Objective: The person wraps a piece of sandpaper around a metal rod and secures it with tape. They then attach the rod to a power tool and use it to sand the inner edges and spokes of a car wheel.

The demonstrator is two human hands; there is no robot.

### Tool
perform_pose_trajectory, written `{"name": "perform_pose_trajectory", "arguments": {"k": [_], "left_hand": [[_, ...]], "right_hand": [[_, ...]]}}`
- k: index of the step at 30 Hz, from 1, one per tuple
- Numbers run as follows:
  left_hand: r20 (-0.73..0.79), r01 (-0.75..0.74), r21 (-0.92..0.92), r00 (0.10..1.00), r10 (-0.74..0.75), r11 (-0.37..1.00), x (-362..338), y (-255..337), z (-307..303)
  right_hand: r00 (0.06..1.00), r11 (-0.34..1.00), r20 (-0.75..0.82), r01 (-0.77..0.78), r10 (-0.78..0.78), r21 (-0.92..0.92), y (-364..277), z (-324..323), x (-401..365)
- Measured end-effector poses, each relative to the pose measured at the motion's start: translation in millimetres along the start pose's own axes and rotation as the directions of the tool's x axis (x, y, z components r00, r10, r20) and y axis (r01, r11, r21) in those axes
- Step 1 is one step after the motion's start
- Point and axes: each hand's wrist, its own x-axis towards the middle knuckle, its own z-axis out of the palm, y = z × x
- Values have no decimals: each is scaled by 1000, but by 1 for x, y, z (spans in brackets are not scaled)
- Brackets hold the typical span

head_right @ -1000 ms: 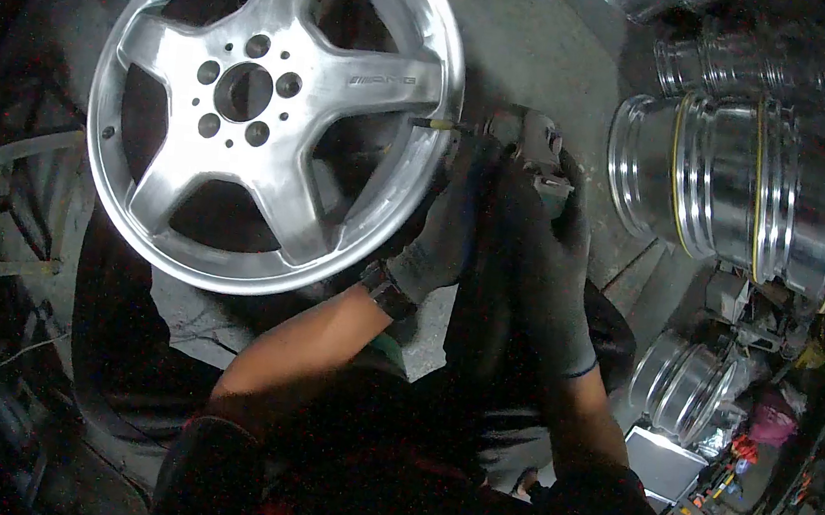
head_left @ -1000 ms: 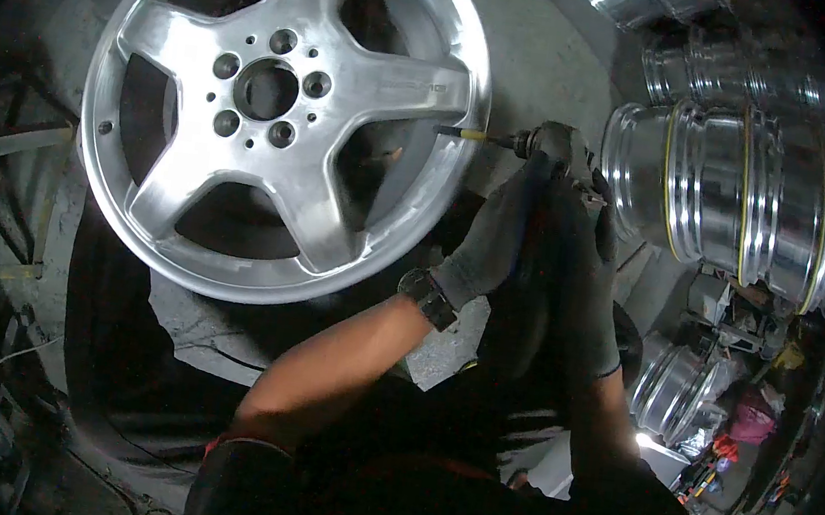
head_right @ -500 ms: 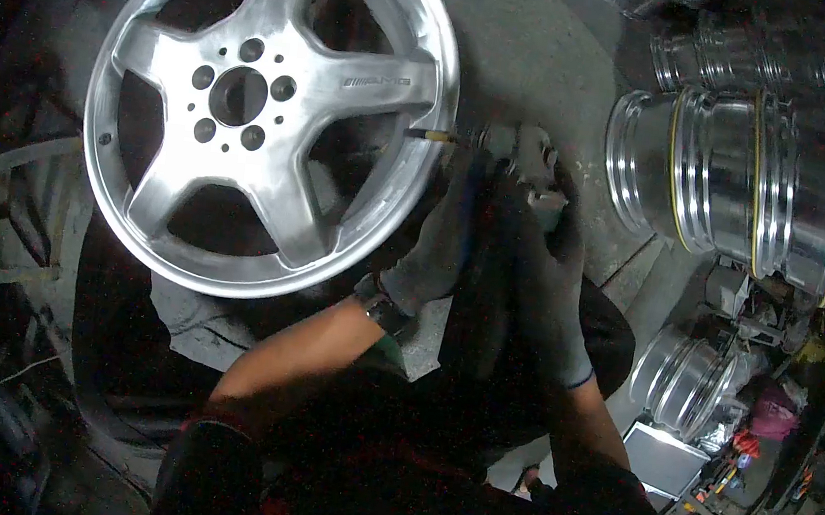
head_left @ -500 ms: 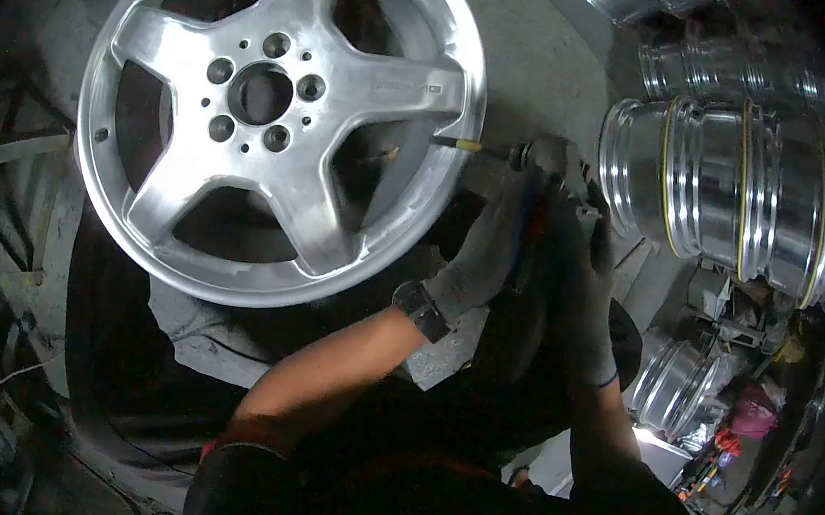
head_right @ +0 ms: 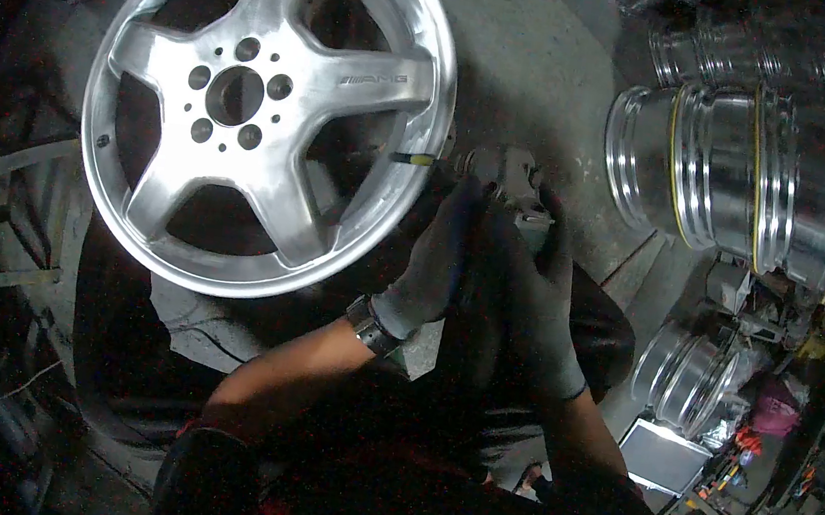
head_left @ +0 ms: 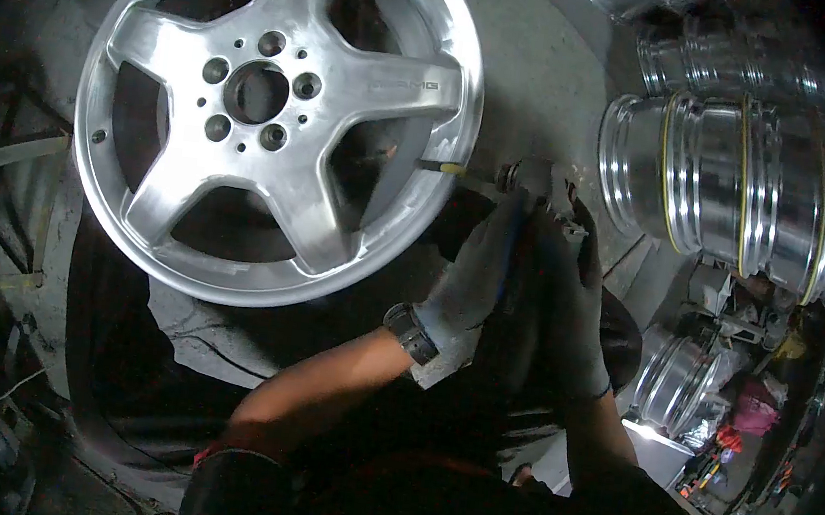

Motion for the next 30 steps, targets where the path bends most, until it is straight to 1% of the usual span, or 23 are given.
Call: {"name": "perform_pose_trajectory", "arguments": {"k": [2,4,5,7,9,10,11,12,13,14,15,16,17,19,20,22,23,25,26,27,28,29,30], "left_hand": [[-25,-13,47,1000,14,999,1,-4,-3],[96,-148,-77,983,155,986,24,-19,-11],[96,-150,-78,983,157,986,30,-15,-11],[186,-15,-189,981,51,982,37,-8,-12],[168,-40,-151,984,66,988,33,-10,-16],[153,-61,-112,985,78,992,29,-12,-19],[151,-63,-112,985,79,992,23,-14,-20],[90,-23,-82,996,31,996,15,-16,-22],[25,20,-55,999,-19,998,5,-19,-23],[22,24,-55,999,-22,998,-7,-18,-24],[19,-28,50,999,27,998,-19,-16,-24],[22,-81,154,997,78,985,-27,-14,-23],[20,-81,156,997,79,984,-31,-17,-24],[-2,31,-143,999,-32,989,-34,-24,-28],[-4,28,-141,1000,-29,990,-32,-24,-28],[10,-66,-114,998,68,991,-23,-26,-26],[8,-67,-119,998,68,991,-14,-28,-28],[123,40,-268,992,-7,962,1,-28,-32],[120,38,-271,993,-5,962,-2,-23,-30],[78,-9,-207,997,26,978,-8,-19,-26],[37,-55,-139,997,61,989,-13,-15,-23],[33,-56,-140,998,61,989,-18,-15,-26],[6,48,-96,999,-47,994,-25,-15,-30]], "right_hand": [[999,999,-7,38,-38,36,-3,7,-1],[997,994,-13,79,-79,69,-3,7,6],[995,993,0,102,-103,66,0,3,15],[992,990,15,125,-126,61,0,1,18],[985,985,4,172,-172,-28,-9,11,15],[985,985,6,172,-171,-28,-6,12,12],[992,993,-24,120,-120,-14,-1,12,6],[996,998,-53,66,-65,1,5,11,0],[997,998,-53,60,-60,2,11,10,-6],[999,995,-26,32,-30,91,17,9,-12],[1000,984,4,3,-4,179,21,8,-17],[1000,984,5,2,-3,180,19,10,-22],[999,989,16,-32,30,144,15,12,-28],[998,992,28,-62,59,111,13,13,-30],[998,994,35,-48,45,100,14,13,-27],[999,996,43,-34,30,86,14,15,-21],[1000,991,12,-1,0,133,12,17,-18],[999,984,-16,31,-28,174,11,18,-13],[998,989,-21,56,-53,135,11,18,-12],[997,992,-25,80,-78,95,12,18,-12],[997,993,-21,77,-76,94,14,17,-14],[998,996,-1,69,-69,51,17,16,-19],[998,998,17,62,-62,9,19,14,-25]]}}
